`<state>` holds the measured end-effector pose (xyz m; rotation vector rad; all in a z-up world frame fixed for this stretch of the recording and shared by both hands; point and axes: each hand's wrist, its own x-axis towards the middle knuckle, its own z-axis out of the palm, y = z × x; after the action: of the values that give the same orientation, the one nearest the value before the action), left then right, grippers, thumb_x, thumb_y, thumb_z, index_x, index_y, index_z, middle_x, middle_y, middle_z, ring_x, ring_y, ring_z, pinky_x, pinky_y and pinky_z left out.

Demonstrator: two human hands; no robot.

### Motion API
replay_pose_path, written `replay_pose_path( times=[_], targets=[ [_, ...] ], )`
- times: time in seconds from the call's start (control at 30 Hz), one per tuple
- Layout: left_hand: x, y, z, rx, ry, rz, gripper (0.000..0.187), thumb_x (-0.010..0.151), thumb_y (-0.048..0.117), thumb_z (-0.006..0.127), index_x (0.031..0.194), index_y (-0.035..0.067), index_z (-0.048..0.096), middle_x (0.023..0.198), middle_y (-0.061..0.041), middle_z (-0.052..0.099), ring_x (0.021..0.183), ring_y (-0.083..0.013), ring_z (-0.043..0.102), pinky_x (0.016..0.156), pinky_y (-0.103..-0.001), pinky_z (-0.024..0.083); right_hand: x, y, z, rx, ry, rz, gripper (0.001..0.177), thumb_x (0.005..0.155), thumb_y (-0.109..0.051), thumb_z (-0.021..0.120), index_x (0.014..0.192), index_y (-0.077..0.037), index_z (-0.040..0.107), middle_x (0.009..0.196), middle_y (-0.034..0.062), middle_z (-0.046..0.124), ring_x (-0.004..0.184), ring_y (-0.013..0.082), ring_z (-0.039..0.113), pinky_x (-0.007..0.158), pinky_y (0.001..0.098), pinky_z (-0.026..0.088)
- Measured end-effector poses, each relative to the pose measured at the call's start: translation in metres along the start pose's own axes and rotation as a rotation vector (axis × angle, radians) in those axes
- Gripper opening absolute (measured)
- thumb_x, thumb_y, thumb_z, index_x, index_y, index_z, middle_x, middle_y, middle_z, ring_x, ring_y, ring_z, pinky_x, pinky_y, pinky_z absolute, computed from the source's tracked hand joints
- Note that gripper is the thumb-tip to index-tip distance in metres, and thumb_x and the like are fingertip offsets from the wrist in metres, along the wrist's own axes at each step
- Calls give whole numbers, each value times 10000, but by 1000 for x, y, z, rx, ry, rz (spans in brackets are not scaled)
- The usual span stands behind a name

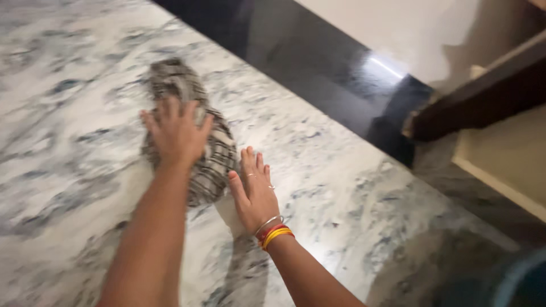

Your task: The person wipes a tiled and marble floor using a cloth, occasionally rinsing and wringing the cloth in a bucket of water and moving a curtain aside to clean the area behind it.

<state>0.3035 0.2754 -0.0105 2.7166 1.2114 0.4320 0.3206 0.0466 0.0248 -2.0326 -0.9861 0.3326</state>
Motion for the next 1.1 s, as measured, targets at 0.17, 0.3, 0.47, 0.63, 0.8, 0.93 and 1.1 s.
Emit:
replay_pose_path(
  times=[0.17, 0.3, 0.47, 0.63, 0.8, 0.93, 1.1],
  targets=[
    [-61, -141, -45, 22, 131, -253, 610, 994, 609, 549, 1446, 202, 597, 1604, -232, 363, 1510, -443, 245, 1186, -712, -6, -9, -43, 41, -2, -163, -83, 701, 1066, -462, 378, 1603, -18, 299, 1689, 205, 279, 1588, 390, 146, 1270, 469, 93],
    [-139, -189, -75, -26, 221, -451, 616, 1007, 589, 576, 1458, 169, 583, 1624, -248, 331, 1528, -460, 203, 1189, -721, -25, -35, -67, 72, -46, -278, -130, 716, 1058, -467, 395, 1596, -6, 290, 1680, 210, 278, 1586, 391, 150, 1269, 470, 89],
    [-235, -171, -93, 32, 353, -673, 604, 1031, 563, 571, 1447, 125, 589, 1630, -297, 312, 1513, -547, 194, 1181, -711, 31, -86, -90, 90, -14, -391, -172, 736, 1046, -472, 410, 1597, -3, 276, 1674, 208, 270, 1574, 396, 147, 1260, 473, 78],
    [-304, -97, -97, 58, 442, -782, 584, 1038, 516, 588, 1459, 110, 582, 1633, -319, 323, 1481, -574, 270, 1208, -685, 194, -126, -97, 88, -36, -450, -241, 674, 1057, -432, 400, 1605, -54, 297, 1677, 204, 275, 1574, 404, 156, 1263, 497, 81],
    [-307, -40, -89, 29, 417, -693, 620, 997, 500, 617, 1448, 77, 570, 1607, -334, 336, 1486, -564, 285, 1170, -681, 264, -137, -62, 54, -173, -452, -321, 610, 1064, -392, 410, 1620, -157, 325, 1690, 213, 239, 1571, 411, 142, 1255, 518, 74],
    [-260, -10, -70, -22, 308, -557, 677, 975, 567, 638, 1430, 70, 573, 1564, -314, 362, 1453, -548, 290, 1165, -653, 254, -114, -3, 12, -294, -355, -294, 608, 1066, -395, 417, 1622, -167, 323, 1704, 203, 196, 1571, 405, 113, 1243, 529, 43],
    [-186, 61, -40, -132, 206, -217, 803, 898, 704, 636, 1419, 96, 582, 1564, -257, 393, 1490, -484, 307, 1229, -596, 230, -96, 88, -65, -315, -39, -40, 658, 1060, -430, 408, 1613, -93, 293, 1701, 166, 199, 1588, 379, 115, 1264, 508, 40]
  ],
)
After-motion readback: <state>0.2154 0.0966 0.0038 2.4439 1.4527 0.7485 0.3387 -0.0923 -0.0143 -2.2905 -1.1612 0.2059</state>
